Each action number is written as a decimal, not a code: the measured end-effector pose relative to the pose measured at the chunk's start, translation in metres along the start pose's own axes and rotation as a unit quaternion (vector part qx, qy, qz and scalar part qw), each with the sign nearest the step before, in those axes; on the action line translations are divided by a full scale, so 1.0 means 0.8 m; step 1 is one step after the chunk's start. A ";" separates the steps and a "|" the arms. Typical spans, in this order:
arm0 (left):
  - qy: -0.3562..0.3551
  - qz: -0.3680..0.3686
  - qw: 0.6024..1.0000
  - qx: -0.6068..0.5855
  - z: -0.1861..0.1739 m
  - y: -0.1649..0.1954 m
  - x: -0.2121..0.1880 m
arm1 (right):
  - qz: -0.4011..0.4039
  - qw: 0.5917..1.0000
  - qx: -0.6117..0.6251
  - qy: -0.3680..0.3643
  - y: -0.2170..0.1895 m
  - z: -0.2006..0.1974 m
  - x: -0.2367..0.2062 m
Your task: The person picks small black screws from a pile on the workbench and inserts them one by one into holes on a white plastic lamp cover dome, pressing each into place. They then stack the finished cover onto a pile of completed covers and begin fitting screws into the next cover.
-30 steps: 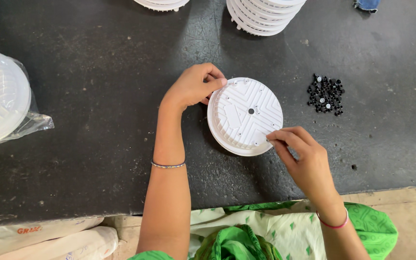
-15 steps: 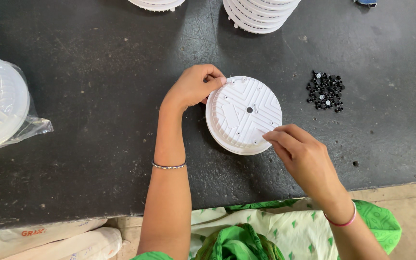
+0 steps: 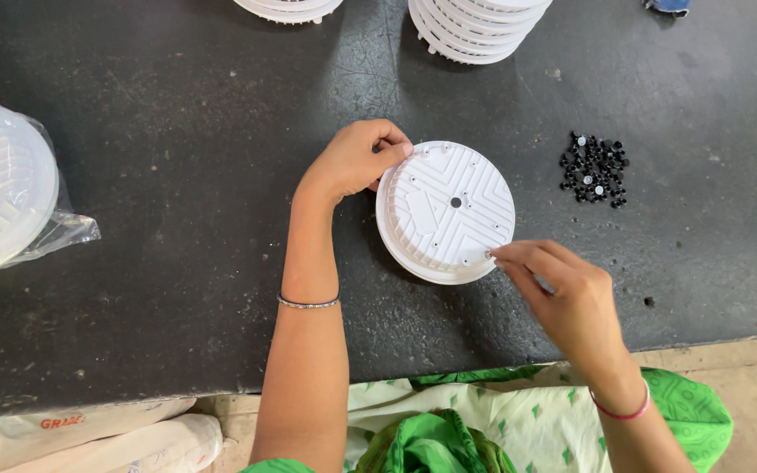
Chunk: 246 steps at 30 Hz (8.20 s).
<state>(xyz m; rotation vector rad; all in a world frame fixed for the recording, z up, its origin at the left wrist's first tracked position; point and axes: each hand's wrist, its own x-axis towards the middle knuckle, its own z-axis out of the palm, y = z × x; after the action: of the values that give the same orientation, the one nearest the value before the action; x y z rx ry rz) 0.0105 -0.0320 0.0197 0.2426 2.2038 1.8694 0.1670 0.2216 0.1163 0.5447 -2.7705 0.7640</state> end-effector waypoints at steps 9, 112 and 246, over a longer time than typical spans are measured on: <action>-0.005 -0.003 1.000 0.002 0.003 0.002 0.002 | 0.031 0.999 0.019 -0.005 0.001 -0.003 -0.002; -0.008 -0.022 1.000 -0.006 -0.011 -0.012 -0.001 | 0.085 0.994 -0.027 -0.071 -0.041 0.028 0.024; -0.026 -0.016 1.000 -0.002 -0.025 0.018 -0.011 | -0.139 0.988 -0.046 -0.043 0.005 0.043 0.154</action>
<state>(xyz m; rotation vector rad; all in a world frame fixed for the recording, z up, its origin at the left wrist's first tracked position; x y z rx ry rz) 0.0125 -0.0505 0.0374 0.2518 2.1564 1.8310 0.0498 0.1708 0.1225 0.9399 -2.7068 0.5598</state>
